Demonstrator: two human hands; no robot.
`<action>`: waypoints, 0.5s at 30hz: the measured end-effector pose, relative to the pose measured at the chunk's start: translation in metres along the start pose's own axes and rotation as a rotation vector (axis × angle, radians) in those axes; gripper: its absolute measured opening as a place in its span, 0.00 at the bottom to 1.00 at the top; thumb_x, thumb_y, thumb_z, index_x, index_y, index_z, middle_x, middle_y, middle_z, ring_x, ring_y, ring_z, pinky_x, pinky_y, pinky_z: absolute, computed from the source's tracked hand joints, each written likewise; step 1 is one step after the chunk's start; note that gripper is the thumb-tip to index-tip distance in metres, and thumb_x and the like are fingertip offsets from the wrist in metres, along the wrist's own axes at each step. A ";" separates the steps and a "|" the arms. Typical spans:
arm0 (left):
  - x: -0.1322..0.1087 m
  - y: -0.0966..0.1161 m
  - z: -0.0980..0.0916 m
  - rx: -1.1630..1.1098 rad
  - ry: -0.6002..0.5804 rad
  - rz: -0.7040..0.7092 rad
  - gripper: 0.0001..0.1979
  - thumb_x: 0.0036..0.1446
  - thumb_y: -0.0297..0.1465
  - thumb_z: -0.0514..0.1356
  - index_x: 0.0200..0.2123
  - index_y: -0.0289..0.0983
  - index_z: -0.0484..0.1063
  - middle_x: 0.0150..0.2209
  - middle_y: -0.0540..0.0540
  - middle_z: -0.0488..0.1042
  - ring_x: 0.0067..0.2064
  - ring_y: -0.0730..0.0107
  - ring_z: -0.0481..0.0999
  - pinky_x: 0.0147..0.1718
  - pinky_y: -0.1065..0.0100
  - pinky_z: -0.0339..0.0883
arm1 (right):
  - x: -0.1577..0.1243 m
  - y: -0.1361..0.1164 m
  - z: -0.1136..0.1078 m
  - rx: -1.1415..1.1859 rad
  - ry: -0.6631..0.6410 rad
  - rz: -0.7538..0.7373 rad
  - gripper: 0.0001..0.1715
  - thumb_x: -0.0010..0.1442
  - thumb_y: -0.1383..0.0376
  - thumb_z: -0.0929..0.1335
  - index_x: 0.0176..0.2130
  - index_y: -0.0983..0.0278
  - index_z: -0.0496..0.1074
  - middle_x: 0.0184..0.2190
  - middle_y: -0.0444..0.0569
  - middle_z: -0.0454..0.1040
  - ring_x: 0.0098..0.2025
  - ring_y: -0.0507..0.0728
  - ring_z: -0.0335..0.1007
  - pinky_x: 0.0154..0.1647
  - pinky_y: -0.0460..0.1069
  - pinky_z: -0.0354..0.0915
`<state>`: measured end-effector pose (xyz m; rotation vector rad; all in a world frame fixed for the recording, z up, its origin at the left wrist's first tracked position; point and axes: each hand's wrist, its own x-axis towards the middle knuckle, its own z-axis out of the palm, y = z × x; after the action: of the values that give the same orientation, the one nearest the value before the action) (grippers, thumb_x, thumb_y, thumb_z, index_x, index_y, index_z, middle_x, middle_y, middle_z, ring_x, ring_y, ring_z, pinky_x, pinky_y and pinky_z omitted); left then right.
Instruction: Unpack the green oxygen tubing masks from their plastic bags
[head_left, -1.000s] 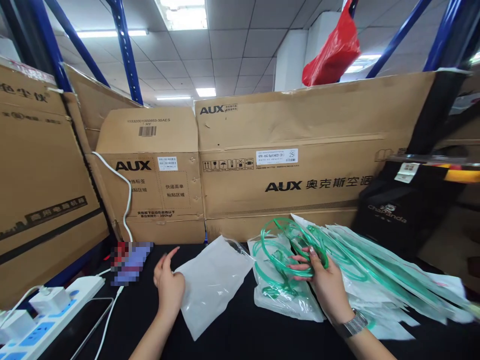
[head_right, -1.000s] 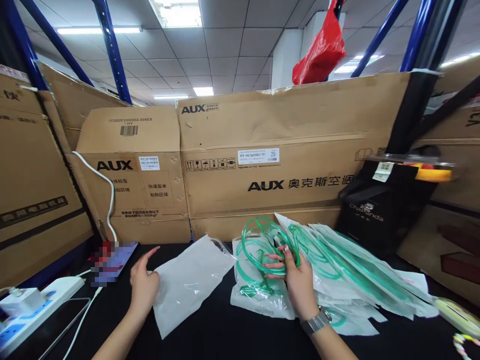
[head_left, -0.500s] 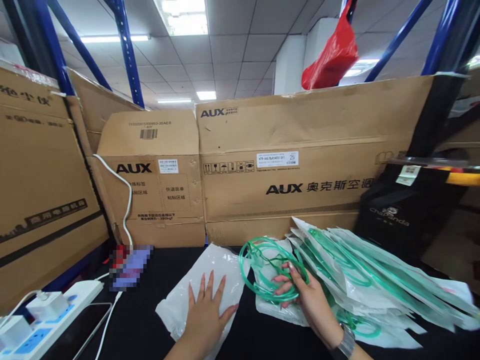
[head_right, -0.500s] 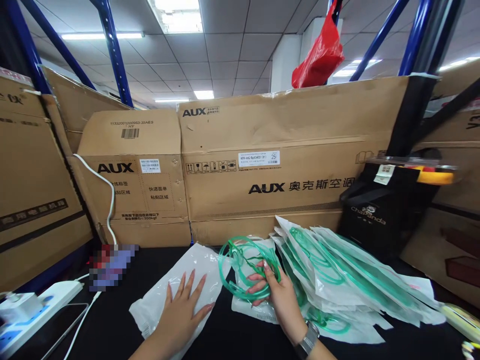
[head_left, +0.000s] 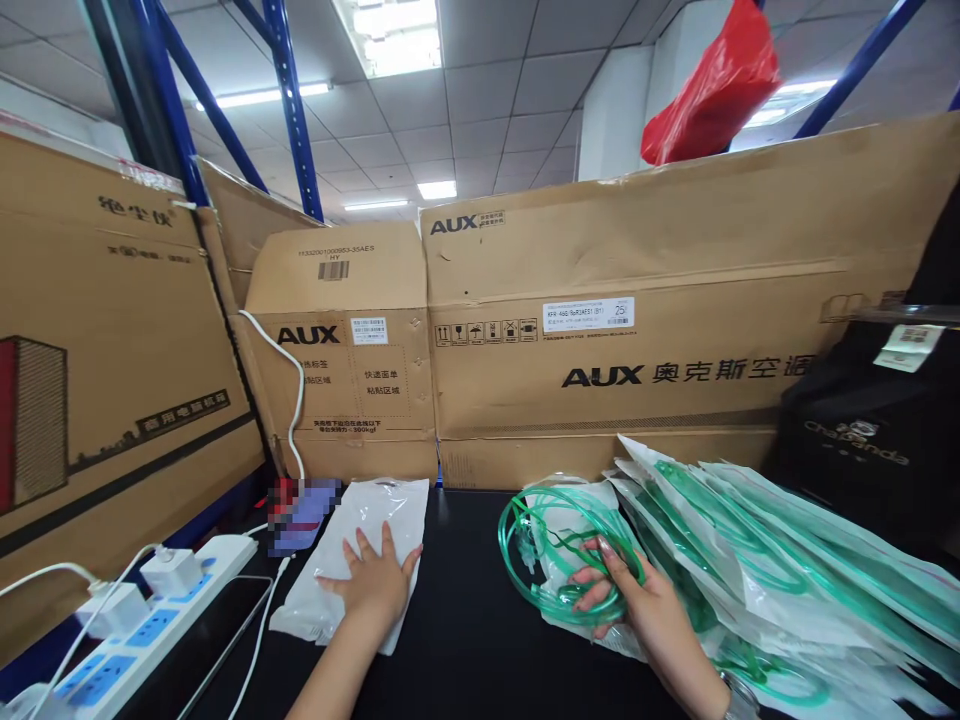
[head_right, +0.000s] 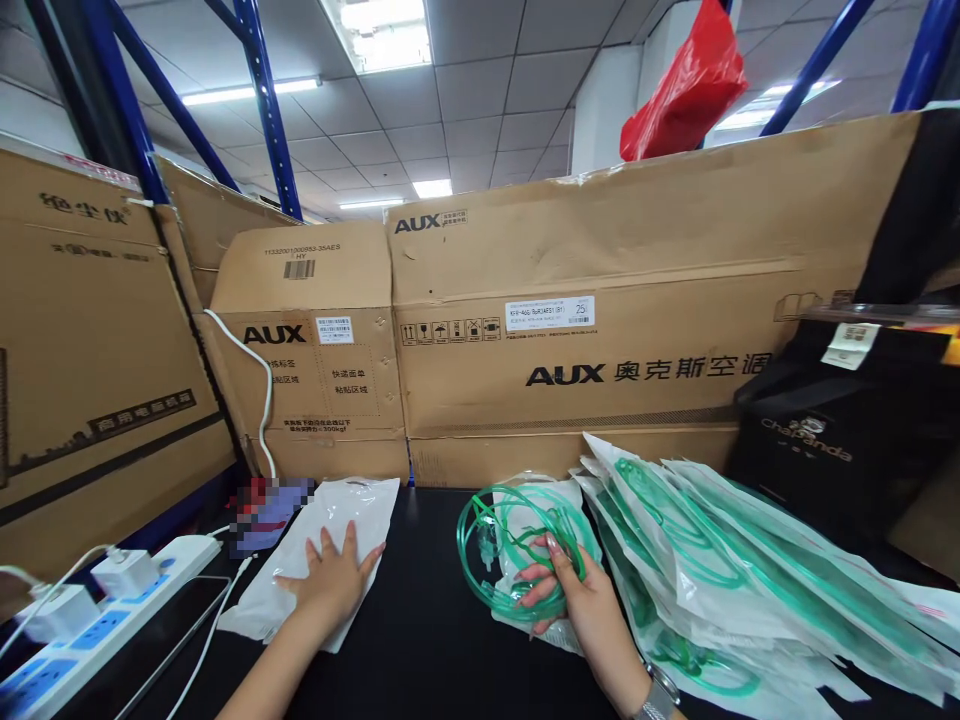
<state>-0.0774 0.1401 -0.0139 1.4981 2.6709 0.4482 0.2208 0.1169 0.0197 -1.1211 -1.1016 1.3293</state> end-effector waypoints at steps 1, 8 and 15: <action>0.001 -0.001 0.000 -0.028 0.013 -0.013 0.34 0.53 0.49 0.46 0.58 0.36 0.55 0.61 0.27 0.48 0.61 0.32 0.42 0.44 0.26 0.29 | 0.000 0.000 0.000 -0.002 0.000 -0.001 0.27 0.47 0.44 0.66 0.39 0.60 0.66 0.26 0.50 0.74 0.27 0.64 0.71 0.17 0.54 0.66; -0.011 0.011 -0.012 -0.426 0.102 0.208 0.34 0.54 0.41 0.51 0.59 0.26 0.50 0.63 0.26 0.32 0.62 0.44 0.25 0.51 0.35 0.23 | -0.003 -0.004 0.002 0.033 0.024 -0.034 0.29 0.48 0.45 0.66 0.43 0.60 0.65 0.26 0.51 0.73 0.31 0.65 0.72 0.24 0.57 0.69; -0.061 0.057 -0.005 -1.163 -0.265 0.544 0.31 0.52 0.46 0.52 0.56 0.35 0.55 0.60 0.37 0.58 0.59 0.62 0.58 0.54 0.65 0.57 | -0.020 -0.011 0.024 0.284 -0.131 0.015 0.26 0.51 0.52 0.68 0.46 0.59 0.63 0.32 0.49 0.74 0.32 0.59 0.72 0.30 0.53 0.71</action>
<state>0.0012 0.1152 -0.0001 1.5727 1.2441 1.3664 0.1992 0.0966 0.0353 -0.8446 -0.9615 1.5342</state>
